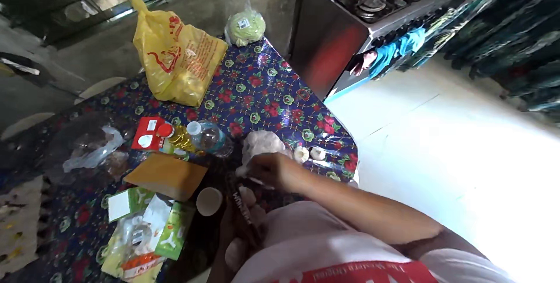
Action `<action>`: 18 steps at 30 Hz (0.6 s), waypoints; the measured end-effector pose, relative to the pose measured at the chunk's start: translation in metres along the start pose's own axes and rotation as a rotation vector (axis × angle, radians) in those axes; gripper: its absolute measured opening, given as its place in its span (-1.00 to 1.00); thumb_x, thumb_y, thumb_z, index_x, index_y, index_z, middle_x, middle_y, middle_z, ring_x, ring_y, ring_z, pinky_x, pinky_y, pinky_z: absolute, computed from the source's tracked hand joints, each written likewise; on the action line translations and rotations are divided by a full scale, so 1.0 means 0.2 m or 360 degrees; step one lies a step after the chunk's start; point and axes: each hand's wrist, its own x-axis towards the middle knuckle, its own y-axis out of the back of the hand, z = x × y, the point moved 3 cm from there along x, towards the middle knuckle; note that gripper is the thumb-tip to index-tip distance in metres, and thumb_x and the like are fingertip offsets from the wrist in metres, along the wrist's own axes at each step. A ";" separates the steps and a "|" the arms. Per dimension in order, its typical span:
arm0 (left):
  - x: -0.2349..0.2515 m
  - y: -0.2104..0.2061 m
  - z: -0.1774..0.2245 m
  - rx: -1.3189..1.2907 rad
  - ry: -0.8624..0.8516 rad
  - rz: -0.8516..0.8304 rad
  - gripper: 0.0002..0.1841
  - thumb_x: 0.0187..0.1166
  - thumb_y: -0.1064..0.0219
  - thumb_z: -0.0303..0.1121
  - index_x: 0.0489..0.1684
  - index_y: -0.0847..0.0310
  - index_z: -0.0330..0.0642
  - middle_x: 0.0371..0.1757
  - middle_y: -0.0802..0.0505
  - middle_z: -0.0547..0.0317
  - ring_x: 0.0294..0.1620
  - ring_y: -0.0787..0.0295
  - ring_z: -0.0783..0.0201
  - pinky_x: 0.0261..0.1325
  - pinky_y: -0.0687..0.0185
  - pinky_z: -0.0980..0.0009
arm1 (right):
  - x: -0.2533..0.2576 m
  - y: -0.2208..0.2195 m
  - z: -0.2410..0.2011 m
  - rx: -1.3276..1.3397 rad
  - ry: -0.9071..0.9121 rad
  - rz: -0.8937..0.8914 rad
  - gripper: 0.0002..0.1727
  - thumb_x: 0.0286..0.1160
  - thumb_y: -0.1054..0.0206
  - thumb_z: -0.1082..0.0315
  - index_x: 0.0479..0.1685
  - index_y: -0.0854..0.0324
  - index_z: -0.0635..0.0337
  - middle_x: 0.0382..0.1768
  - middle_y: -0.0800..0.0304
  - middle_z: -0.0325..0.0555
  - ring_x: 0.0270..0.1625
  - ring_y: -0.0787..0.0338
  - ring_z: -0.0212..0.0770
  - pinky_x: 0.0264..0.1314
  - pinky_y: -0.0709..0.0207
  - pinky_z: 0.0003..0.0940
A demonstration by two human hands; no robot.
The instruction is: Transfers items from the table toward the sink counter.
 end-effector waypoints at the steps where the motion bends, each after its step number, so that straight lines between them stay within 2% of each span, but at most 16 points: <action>1: 0.00 -0.01 -0.01 0.0037 -0.0014 0.0061 -0.50 0.69 -0.09 0.22 -0.03 -0.83 0.10 -0.15 -0.93 0.22 -0.14 -0.89 0.36 -0.07 -0.82 0.39 | -0.01 -0.05 0.02 -0.0073 0.0069 0.0020 -0.71 0.66 -0.29 0.21 0.04 -0.80 0.21 -0.14 -0.89 -0.01 -0.09 -0.86 -0.16 0.08 -0.73 -0.09; 3: -0.04 -0.07 0.00 0.0230 -0.0048 0.0244 -0.50 0.79 0.04 0.15 -0.08 -0.81 0.10 -0.25 -0.93 0.27 -0.24 -0.88 0.41 -0.17 -0.82 0.43 | -0.03 -0.11 0.04 -0.0208 0.0088 -0.0052 -0.72 0.66 -0.28 0.25 0.06 -0.81 0.22 0.00 -0.90 0.06 0.12 -0.87 0.00 0.30 -0.66 0.09; 4: -0.06 -0.09 0.02 0.0436 -0.0074 0.0367 -0.52 0.85 0.17 0.04 -0.02 -0.73 0.10 -0.21 -0.93 0.33 -0.19 -0.88 0.46 -0.11 -0.83 0.45 | -0.03 -0.13 0.04 -0.0243 0.0079 -0.0099 -0.72 0.66 -0.26 0.26 0.05 -0.81 0.23 0.01 -0.89 0.07 0.16 -0.85 0.03 0.33 -0.62 0.12; 5: -0.08 -0.10 0.03 0.0570 -0.0070 0.0422 -0.54 0.86 0.18 -0.01 0.07 -0.69 0.06 -0.15 -0.93 0.34 -0.11 -0.88 0.47 -0.01 -0.83 0.43 | -0.04 -0.14 0.06 -0.0259 0.0085 -0.0110 -0.72 0.67 -0.25 0.26 0.03 -0.80 0.23 0.02 -0.89 0.07 0.17 -0.84 0.03 0.34 -0.62 0.11; 7: -0.09 -0.07 0.05 0.0672 -0.0045 0.0393 -0.58 0.82 0.06 0.03 0.17 -0.65 0.03 -0.08 -0.92 0.30 -0.03 -0.88 0.42 0.08 -0.82 0.37 | -0.05 -0.15 0.08 -0.0232 0.0102 -0.0078 -0.70 0.68 -0.25 0.24 0.04 -0.81 0.24 0.01 -0.89 0.06 0.15 -0.86 0.01 0.31 -0.65 0.07; 10: -0.07 -0.06 0.05 0.0544 0.0022 0.0292 -0.55 0.66 -0.18 0.20 0.13 -0.72 0.10 -0.10 -0.93 0.23 -0.06 -0.89 0.35 0.03 -0.83 0.31 | -0.07 -0.14 0.10 -0.0233 0.0089 -0.0080 -0.68 0.70 -0.23 0.20 0.05 -0.81 0.21 0.03 -0.89 0.04 0.16 -0.84 0.00 0.31 -0.64 0.08; 13: -0.04 -0.09 0.03 0.0471 0.0050 0.0274 -0.52 0.66 -0.15 0.23 0.11 -0.72 0.07 -0.12 -0.93 0.21 -0.10 -0.89 0.33 -0.02 -0.84 0.31 | -0.09 -0.14 0.13 -0.0309 0.0147 0.0001 -0.71 0.67 -0.27 0.21 0.02 -0.83 0.19 0.07 -0.90 0.02 0.20 -0.84 0.01 0.35 -0.63 0.10; 16: -0.01 -0.11 0.03 0.0548 0.0018 0.0307 -0.53 0.76 0.00 0.20 0.21 -0.64 0.11 -0.07 -0.93 0.30 -0.05 -0.89 0.39 0.03 -0.84 0.36 | -0.14 -0.12 0.13 -0.0388 0.0228 0.0096 -0.74 0.66 -0.29 0.24 -0.03 -0.83 0.20 0.01 -0.91 0.02 0.16 -0.86 0.02 0.29 -0.68 0.05; 17: 0.00 -0.13 0.03 0.0548 0.0005 0.0302 -0.55 0.77 0.01 0.19 0.19 -0.65 0.14 -0.06 -0.93 0.32 -0.03 -0.89 0.41 0.05 -0.83 0.37 | -0.15 -0.12 0.14 -0.0408 0.0259 0.0129 -0.74 0.65 -0.28 0.24 -0.05 -0.82 0.20 -0.04 -0.91 0.01 0.11 -0.88 0.02 0.24 -0.71 0.03; 18: 0.01 -0.13 0.03 0.0526 -0.0007 0.0303 -0.57 0.72 -0.06 0.20 0.11 -0.72 0.18 -0.07 -0.94 0.32 -0.03 -0.89 0.41 0.05 -0.83 0.38 | -0.16 -0.11 0.14 -0.0398 0.0269 0.0137 -0.74 0.66 -0.28 0.24 -0.05 -0.82 0.22 -0.06 -0.92 0.02 0.09 -0.88 0.02 0.22 -0.71 0.02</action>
